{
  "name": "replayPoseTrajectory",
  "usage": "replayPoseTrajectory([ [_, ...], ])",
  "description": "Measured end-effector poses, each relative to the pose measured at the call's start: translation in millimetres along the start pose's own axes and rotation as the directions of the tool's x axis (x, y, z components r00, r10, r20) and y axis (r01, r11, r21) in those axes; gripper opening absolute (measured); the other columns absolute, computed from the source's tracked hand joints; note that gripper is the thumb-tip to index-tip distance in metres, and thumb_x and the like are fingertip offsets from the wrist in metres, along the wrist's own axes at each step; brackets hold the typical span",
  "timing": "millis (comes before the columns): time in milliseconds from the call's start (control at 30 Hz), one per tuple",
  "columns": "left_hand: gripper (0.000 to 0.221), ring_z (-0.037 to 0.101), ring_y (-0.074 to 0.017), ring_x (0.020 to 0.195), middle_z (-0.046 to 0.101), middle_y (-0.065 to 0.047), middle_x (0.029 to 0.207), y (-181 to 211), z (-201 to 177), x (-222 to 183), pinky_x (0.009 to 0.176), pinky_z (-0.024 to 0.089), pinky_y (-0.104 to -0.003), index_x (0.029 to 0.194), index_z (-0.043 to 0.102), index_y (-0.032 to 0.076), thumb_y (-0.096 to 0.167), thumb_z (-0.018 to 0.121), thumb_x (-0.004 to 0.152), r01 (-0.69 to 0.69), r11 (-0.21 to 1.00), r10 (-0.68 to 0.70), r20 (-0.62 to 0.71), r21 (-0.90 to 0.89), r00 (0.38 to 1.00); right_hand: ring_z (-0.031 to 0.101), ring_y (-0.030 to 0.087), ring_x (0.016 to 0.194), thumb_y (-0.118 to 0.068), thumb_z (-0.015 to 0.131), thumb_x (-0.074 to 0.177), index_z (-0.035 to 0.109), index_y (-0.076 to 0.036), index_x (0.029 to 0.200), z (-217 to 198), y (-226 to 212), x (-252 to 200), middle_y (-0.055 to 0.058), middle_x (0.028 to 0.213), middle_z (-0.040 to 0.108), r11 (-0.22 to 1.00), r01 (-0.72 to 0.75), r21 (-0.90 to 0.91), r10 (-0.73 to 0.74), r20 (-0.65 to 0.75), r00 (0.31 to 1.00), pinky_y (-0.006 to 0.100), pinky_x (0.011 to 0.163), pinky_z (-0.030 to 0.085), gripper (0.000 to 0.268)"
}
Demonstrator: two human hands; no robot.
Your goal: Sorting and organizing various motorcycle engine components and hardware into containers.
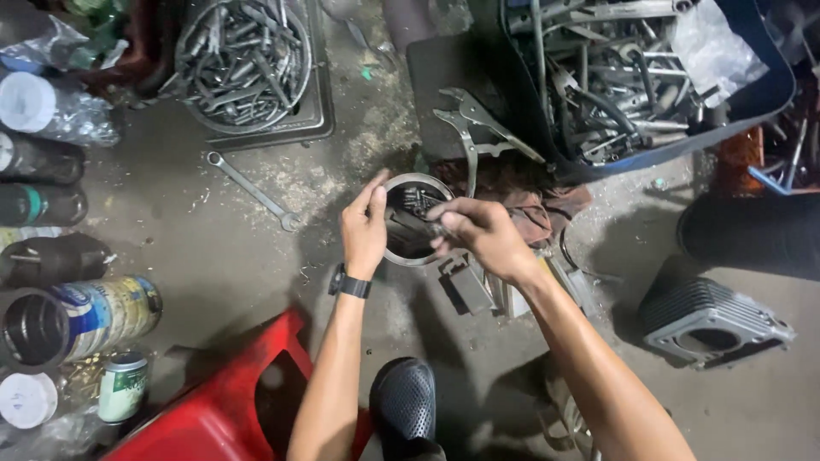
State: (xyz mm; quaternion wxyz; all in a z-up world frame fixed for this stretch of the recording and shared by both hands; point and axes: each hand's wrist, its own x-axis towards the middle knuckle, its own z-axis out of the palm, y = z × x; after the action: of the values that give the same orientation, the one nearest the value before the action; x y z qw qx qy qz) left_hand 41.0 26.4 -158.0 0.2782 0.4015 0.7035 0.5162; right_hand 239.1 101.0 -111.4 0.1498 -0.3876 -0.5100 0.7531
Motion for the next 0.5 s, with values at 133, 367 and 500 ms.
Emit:
replayPoseTrajectory([
  [133,0.033,0.064,-0.0302,0.131,0.066,-0.016,0.140,21.2,-6.0,-20.0,0.112,0.048,-0.039,0.135,0.064,0.002,0.009,0.061,0.103,-0.176,0.959,0.223,-0.206,0.224,0.953,0.069,0.015,0.078,-0.009,0.056,0.101,0.068,0.003,0.118,-10.2,1.5,-5.0,0.008,0.093,0.073,0.975,0.023,0.220,-0.016,-0.034,0.999,0.030,0.069,0.061,0.024],
  [367,0.049,0.063,-0.0304,0.124,0.064,-0.017,0.135,3.8,-13.0,-8.7,0.106,0.047,-0.039,0.136,0.057,0.001,0.006,0.073,0.089,0.052,0.991,-0.038,-0.115,0.122,0.993,0.068,0.009,0.071,-0.015,0.064,0.098,0.069,0.000,0.109,-4.0,-31.3,-14.0,0.004,0.087,0.071,0.994,0.092,0.061,-0.067,-0.335,0.940,0.028,0.060,0.061,0.019],
  [500,0.052,0.067,-0.0288,0.116,0.069,-0.015,0.135,-2.1,-3.6,-11.4,0.102,0.050,-0.038,0.140,0.061,0.006,-0.005,0.058,0.089,0.197,0.980,-0.194,0.066,-0.035,0.979,0.067,0.025,0.068,-0.011,0.074,0.094,0.074,0.004,0.091,23.2,-15.6,1.5,0.020,0.080,0.073,0.747,0.146,-0.649,-0.358,-0.207,0.911,0.038,0.060,0.054,0.016],
])
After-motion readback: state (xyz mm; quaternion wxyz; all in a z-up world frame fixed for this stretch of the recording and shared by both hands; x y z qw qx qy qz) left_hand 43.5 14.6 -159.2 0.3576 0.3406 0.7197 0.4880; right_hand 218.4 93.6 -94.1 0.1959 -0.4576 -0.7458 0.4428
